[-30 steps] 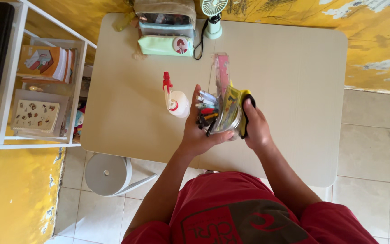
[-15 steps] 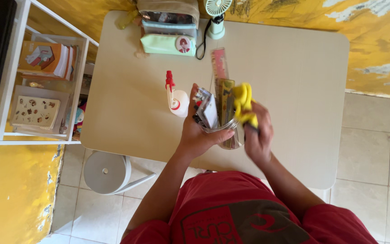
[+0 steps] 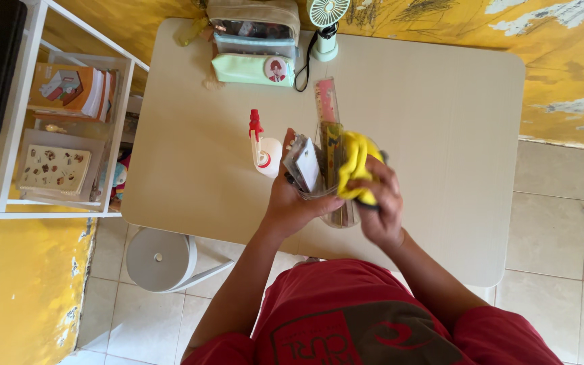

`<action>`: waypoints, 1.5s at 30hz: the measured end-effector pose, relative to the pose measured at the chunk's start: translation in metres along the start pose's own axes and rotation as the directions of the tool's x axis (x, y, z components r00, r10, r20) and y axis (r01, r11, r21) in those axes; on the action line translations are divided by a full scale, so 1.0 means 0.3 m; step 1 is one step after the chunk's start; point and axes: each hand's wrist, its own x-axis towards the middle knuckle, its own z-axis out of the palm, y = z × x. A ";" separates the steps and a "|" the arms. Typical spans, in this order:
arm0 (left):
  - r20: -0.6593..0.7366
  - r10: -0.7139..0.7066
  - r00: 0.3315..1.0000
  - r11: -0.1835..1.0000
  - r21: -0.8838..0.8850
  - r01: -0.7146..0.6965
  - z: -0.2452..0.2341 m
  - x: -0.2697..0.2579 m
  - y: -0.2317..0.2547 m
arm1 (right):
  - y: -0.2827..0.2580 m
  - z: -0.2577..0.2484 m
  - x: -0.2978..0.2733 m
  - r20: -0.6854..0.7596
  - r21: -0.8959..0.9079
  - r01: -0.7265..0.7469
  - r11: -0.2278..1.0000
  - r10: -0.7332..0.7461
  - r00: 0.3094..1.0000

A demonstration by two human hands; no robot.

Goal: The person places a sticker sheet on a white desk, then sprays the surface and wipes it with a yellow cloth. They move a pen holder and a small fan aside to clean underneath, then wipe the pen holder and fan before returning them to the desk.

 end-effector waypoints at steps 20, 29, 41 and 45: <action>-0.031 0.205 0.978 0.978 0.055 -0.203 0.097 -0.028 0.060 | -0.032 0.074 0.103 0.592 0.767 -0.546 -0.337 0.700 0.399; -0.142 0.283 0.949 0.950 0.176 -0.257 0.133 -0.010 0.045 | -0.009 0.030 -0.008 0.087 0.382 -0.370 0.847 0.366 0.927; 0.136 0.252 0.958 0.881 0.378 -0.286 0.053 0.010 0.037 | 0.064 -0.053 0.068 0.161 0.823 -0.443 0.355 0.602 0.782; 0.115 -0.018 0.993 0.997 -0.078 0.027 0.095 0.008 0.044 | 0.032 -0.009 0.062 0.044 0.776 -0.391 0.494 0.576 0.816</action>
